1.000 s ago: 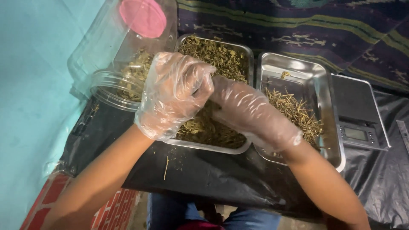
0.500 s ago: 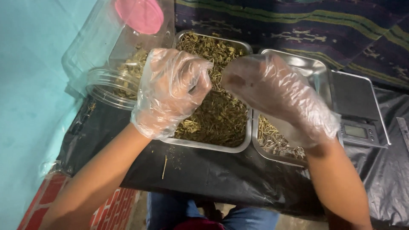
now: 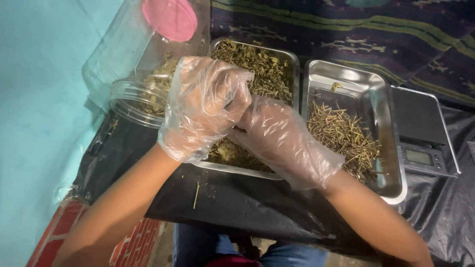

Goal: Sorting dried tea leaves by hand to remove stems and debris, placing them into separate metal trays.

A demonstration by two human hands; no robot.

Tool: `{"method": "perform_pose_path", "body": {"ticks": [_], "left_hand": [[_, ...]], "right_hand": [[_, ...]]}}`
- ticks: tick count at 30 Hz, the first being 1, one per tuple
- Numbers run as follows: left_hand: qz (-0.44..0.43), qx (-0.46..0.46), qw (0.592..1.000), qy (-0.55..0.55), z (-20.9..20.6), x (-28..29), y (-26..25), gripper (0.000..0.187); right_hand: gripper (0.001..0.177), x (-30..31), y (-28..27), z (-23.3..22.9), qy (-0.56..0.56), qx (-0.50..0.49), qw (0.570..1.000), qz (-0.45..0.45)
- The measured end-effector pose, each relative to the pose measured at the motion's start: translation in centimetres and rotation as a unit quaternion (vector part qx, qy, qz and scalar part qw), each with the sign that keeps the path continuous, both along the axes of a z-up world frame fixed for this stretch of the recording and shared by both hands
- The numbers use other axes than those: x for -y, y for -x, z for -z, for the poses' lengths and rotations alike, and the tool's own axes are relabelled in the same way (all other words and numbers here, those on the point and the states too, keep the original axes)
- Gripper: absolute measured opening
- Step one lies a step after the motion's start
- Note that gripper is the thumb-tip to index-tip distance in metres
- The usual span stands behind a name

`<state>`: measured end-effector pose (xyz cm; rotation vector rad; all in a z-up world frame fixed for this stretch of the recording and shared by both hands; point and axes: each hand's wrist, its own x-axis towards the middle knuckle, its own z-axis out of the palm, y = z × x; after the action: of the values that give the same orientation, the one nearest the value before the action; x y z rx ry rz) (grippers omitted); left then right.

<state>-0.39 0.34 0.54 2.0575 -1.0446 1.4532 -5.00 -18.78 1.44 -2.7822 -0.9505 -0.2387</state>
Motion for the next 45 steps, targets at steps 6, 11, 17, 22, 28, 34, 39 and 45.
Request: {"method": "perform_pose_path", "body": {"ticks": [6, 11, 17, 22, 28, 34, 39, 45], "left_hand": [[0.030, -0.030, 0.999, -0.020, 0.0, -0.1, -0.1, 0.011], [0.024, 0.002, 1.000, -0.015, 0.0, -0.4, -0.2, 0.018], [0.004, 0.026, 0.999, -0.025, 0.5, -0.3, -0.5, 0.035], [0.002, 0.001, 1.000, -0.024, 2.3, -0.2, -1.0, 0.047], [-0.002, 0.007, 0.998, -0.055, 1.7, -0.2, -0.8, 0.043], [0.011, -0.011, 0.999, -0.052, 1.5, -0.2, -0.7, 0.041], [-0.016, -0.037, 0.998, -0.052, 1.1, -0.3, 0.0, 0.022], [-0.024, -0.134, 0.989, -0.064, 1.2, -0.3, -0.1, 0.022]], "right_hand": [[0.055, 0.4, -1.3, 1.6, 0.046, 0.028, 0.998, 0.043], [0.035, -0.6, 0.3, -5.2, -0.058, -0.227, 0.962, 0.138], [0.016, 4.0, 0.6, -6.9, -0.062, -0.060, 0.994, 0.063], [0.010, 7.8, 3.1, -4.6, -0.055, 0.011, 0.993, 0.103], [0.010, 6.5, 6.0, -2.2, -0.137, 0.032, 0.978, 0.151], [0.015, 5.6, 6.8, 0.6, -0.118, 0.095, 0.983, 0.104], [0.022, 5.8, 6.6, 2.0, -0.144, 0.102, 0.982, 0.063], [0.022, 5.1, 6.7, 1.8, -0.141, 0.126, 0.979, 0.079]]}}
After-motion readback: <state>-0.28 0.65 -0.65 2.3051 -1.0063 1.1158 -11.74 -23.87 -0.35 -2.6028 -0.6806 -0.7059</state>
